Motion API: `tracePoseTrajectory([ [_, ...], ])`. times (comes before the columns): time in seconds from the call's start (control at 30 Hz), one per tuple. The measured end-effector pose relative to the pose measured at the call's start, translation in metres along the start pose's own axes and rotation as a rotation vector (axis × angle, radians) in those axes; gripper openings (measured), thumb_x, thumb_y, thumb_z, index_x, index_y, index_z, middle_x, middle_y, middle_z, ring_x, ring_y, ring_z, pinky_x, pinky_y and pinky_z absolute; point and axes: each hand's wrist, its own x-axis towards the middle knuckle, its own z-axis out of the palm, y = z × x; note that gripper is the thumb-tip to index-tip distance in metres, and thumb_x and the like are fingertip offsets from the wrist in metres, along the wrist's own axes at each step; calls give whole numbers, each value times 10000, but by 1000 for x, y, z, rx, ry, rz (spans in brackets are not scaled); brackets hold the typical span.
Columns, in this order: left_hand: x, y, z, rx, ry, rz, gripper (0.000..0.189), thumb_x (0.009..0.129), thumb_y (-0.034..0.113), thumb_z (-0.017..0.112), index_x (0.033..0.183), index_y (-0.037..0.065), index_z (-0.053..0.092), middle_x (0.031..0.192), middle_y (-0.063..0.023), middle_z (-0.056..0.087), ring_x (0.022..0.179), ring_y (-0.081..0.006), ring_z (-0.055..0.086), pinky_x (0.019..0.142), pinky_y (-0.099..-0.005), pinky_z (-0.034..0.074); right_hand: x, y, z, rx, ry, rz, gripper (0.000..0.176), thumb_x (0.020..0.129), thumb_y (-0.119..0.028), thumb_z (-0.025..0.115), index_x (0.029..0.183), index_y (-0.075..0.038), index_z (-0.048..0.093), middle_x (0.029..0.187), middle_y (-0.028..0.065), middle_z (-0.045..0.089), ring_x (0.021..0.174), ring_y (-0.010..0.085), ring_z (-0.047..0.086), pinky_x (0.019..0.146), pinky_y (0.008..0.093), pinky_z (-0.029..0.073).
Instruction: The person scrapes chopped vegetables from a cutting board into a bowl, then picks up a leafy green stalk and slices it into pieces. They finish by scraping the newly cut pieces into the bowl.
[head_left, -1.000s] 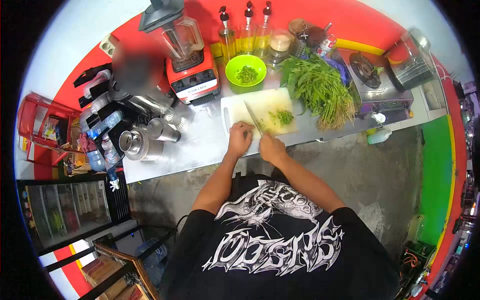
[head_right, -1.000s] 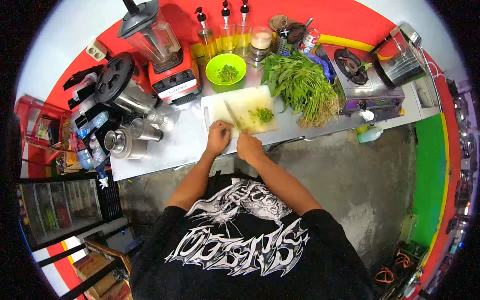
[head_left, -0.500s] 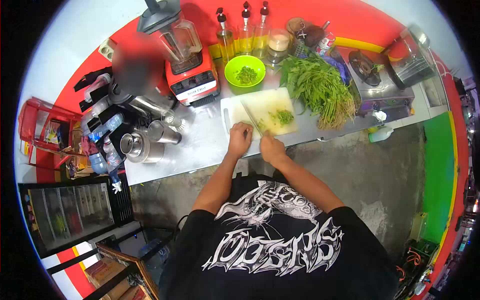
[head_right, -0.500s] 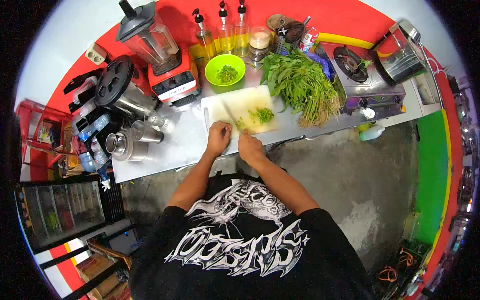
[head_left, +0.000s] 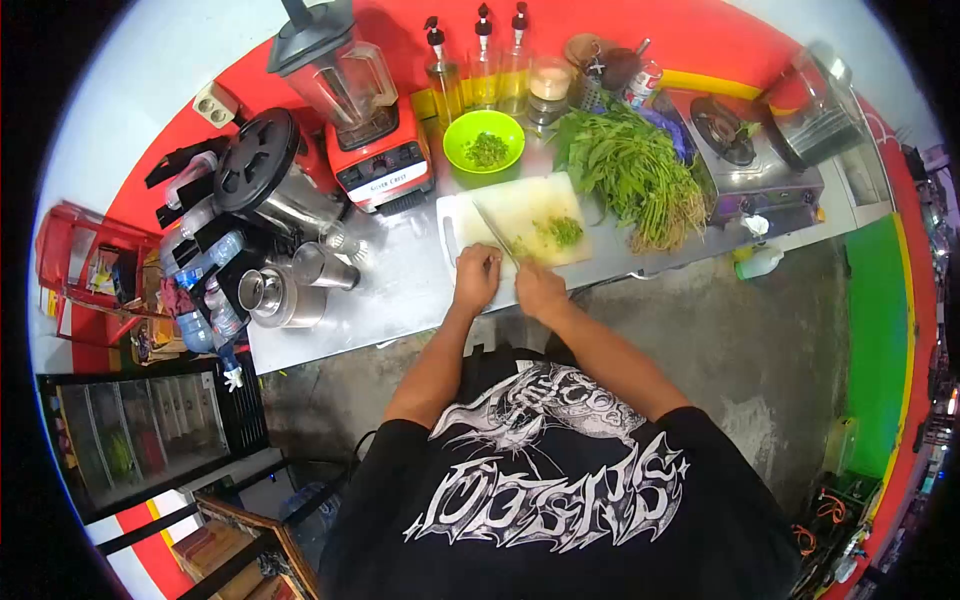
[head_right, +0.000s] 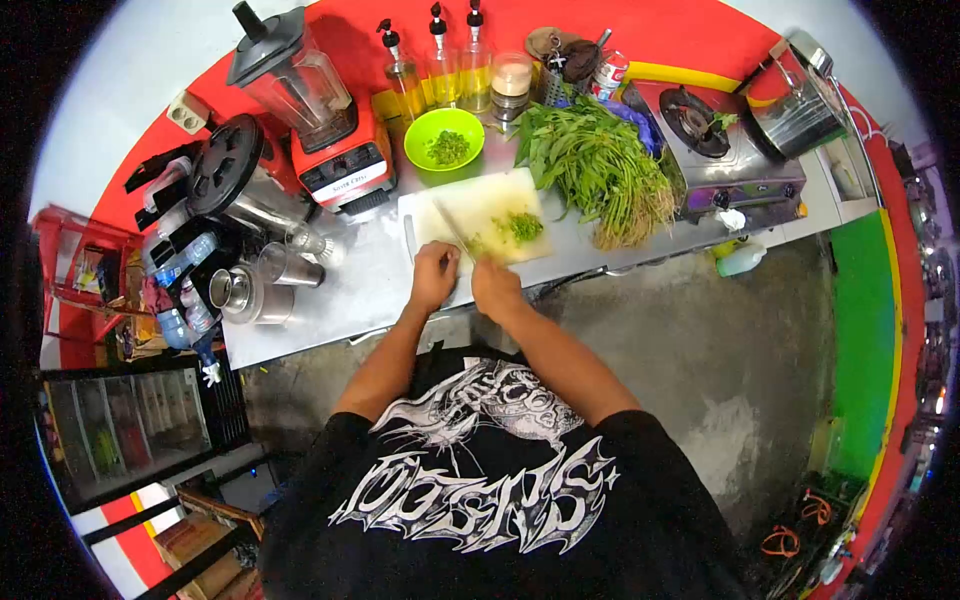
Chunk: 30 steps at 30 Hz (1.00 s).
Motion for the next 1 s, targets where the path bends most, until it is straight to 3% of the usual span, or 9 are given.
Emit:
tracePoseTrajectory([
  [0.07,-2,2,1,-4,-3,-4,62,857,56,686,916,65,669,918,-109,643,917,-340,584,854,-449,436,0,-3,-9,-14,-17,-81,349,866,-92,594,1162,91,597,1006,297,716,966,431,718,852,501,571],
  [0.17,-7,10,1,119,170,-50,142,823,105,758,891,61,641,975,-133,615,989,-367,550,886,-458,430,-6,-14,-19,1,-112,31,378,851,-64,602,1189,103,572,1043,307,710,984,432,714,850,499,571],
  [0.33,-7,8,-3,107,133,-56,140,823,114,768,847,59,642,950,-134,614,984,-365,550,898,-470,427,-15,-16,-4,-51,-96,79,411,838,-29,612,1217,112,541,1047,304,707,1009,428,707,862,499,570],
  [0.4,-9,5,-2,114,135,-36,132,820,112,772,847,50,659,956,-135,620,978,-366,556,892,-466,431,-6,-10,-3,-10,-23,0,374,838,-36,610,1185,97,569,1030,297,708,1002,434,705,854,502,570],
  [0.53,-11,0,-5,85,121,-10,114,828,104,753,910,49,696,962,-135,635,975,-370,568,884,-466,448,0,-13,-18,22,-84,-3,262,858,-39,569,1090,75,614,1051,297,703,998,436,702,851,504,566],
  [0.6,-12,1,-7,58,125,-5,94,821,79,722,906,50,696,951,-137,637,974,-370,572,889,-464,454,-10,-15,-9,29,-18,-21,282,864,-44,563,1116,73,612,1050,286,711,988,430,709,863,503,566],
  [0.73,-12,3,-10,75,96,29,112,798,55,680,907,49,705,948,-139,653,954,-360,583,888,-459,458,-3,-15,1,22,18,109,247,865,-62,570,1077,52,624,1037,262,723,943,423,722,857,508,571],
  [0.8,-13,2,-11,47,86,42,111,805,61,676,911,50,706,945,-138,659,929,-359,585,878,-461,456,1,-10,-3,-31,-19,-45,191,866,-71,577,1011,39,633,1022,267,722,946,420,721,846,503,573],
  [1.0,-11,-4,-9,47,120,49,62,809,60,678,858,37,648,884,-141,639,902,-357,582,839,-460,448,-6,-13,-6,12,-56,-48,277,868,-68,576,1108,58,626,1024,272,715,993,426,710,863,510,564],
])
